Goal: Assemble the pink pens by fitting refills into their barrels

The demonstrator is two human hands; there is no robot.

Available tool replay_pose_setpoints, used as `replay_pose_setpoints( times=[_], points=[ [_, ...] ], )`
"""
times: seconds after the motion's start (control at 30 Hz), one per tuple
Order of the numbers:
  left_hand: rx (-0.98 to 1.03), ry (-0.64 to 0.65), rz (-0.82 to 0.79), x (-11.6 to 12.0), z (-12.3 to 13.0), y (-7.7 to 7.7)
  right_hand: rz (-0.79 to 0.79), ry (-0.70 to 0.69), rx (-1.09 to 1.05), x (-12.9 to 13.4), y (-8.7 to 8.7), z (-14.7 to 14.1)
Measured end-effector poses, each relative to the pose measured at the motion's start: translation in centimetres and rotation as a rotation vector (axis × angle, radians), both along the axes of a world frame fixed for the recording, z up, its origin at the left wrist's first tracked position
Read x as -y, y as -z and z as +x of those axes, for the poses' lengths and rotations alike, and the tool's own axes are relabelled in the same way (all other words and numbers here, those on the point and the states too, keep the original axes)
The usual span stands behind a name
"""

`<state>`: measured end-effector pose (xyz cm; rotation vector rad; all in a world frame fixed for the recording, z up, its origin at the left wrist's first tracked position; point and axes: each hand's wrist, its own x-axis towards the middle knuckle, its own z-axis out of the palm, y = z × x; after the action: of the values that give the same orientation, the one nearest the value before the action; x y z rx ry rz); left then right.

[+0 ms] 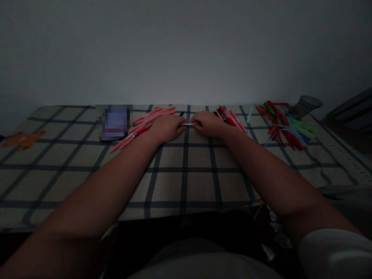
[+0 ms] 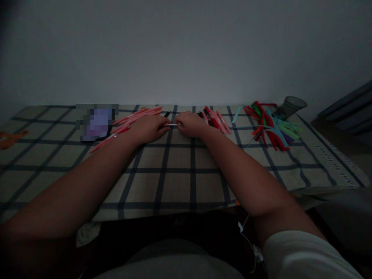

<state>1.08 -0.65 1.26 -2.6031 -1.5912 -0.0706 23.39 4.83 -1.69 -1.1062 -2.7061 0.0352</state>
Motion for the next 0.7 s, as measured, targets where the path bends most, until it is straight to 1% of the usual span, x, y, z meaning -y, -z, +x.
replay_pose_setpoints(
  times=[0.2, 0.5, 0.7],
  points=[
    [-0.009, -0.002, -0.008, 0.34, 0.18, -0.36, 0.008, 0.011, 0.011, 0.09, -0.06, -0.09],
    [-0.002, -0.007, -0.008, 0.24, 0.29, -0.15, 0.012, 0.009, 0.02, 0.26, -0.22, -0.2],
    [-0.023, -0.03, -0.009, 0.55, 0.46, -0.31, 0.006, 0.021, 0.031, 0.5, -0.45, -0.32]
  ],
)
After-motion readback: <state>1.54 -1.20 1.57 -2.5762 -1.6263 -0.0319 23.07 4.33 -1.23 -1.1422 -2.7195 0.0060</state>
